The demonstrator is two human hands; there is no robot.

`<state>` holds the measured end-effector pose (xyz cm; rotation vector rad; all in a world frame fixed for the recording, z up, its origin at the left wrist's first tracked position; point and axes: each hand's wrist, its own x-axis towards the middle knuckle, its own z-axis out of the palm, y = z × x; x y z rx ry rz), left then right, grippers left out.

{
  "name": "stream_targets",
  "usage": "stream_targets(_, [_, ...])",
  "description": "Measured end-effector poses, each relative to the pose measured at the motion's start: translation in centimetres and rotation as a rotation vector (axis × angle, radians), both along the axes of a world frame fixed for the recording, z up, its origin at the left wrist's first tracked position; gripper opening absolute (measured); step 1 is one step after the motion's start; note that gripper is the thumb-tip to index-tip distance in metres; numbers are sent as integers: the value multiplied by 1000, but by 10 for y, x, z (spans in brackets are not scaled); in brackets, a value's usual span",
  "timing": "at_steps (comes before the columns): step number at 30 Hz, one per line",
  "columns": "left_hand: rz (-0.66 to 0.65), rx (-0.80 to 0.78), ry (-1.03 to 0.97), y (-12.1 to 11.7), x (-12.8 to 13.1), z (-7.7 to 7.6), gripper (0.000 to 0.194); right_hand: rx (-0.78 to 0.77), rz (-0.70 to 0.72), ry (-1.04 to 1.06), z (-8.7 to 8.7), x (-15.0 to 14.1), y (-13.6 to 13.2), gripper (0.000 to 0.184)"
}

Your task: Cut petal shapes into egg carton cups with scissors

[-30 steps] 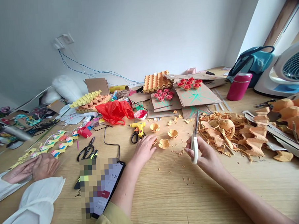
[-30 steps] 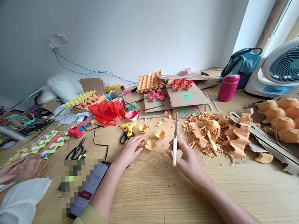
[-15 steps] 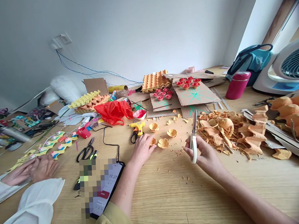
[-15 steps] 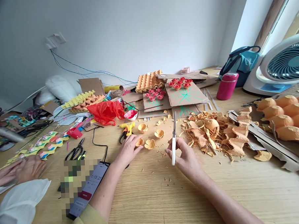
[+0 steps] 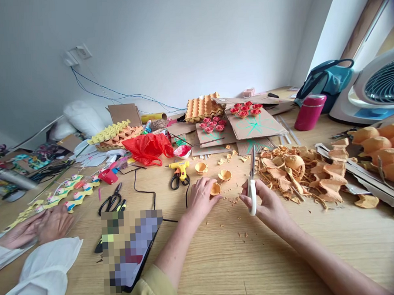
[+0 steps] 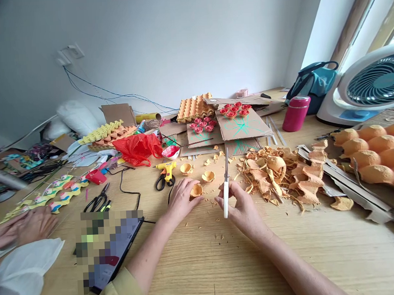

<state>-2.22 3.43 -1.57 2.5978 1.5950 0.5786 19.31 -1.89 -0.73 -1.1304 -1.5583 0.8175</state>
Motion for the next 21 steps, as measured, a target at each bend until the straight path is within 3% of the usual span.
stream_targets(6, [-26,-7,71,-1,2,-4,63,2,5,-12,-1,0,0,15])
stream_targets(21, [7,1,171,0,4,-18,51,5,-7,-15,-1,0,0,16])
